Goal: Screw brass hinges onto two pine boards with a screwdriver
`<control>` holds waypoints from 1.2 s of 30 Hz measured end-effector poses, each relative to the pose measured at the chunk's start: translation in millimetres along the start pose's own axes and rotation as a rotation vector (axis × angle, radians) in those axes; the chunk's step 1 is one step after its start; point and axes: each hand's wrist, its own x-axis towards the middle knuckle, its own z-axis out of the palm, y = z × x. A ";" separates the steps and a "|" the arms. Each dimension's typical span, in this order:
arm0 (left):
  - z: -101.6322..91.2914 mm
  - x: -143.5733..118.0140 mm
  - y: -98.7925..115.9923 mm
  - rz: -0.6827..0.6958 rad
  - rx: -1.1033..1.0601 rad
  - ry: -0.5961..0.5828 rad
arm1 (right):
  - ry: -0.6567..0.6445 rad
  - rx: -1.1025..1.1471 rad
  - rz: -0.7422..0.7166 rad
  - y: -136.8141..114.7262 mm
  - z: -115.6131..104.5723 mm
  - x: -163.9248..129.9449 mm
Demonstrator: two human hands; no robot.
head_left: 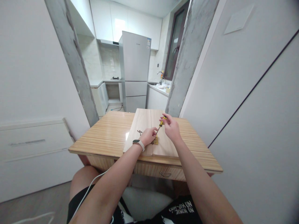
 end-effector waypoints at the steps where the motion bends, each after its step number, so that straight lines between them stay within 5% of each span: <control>1: 0.2 0.2 -0.3 -0.003 -0.002 0.000 | -0.003 -0.004 0.000 1.2 0.8 0.7; 21: 3.5 0.1 -6.0 -0.020 -0.023 0.024 | -0.034 -0.035 0.010 7.1 1.2 9.9; 29: 6.0 0.3 -10.3 -0.003 -0.035 0.046 | -0.228 0.072 0.007 1.3 3.7 21.7; 36: 6.1 1.2 -9.6 -0.039 -0.030 0.037 | -0.241 0.074 0.059 4.1 6.5 32.6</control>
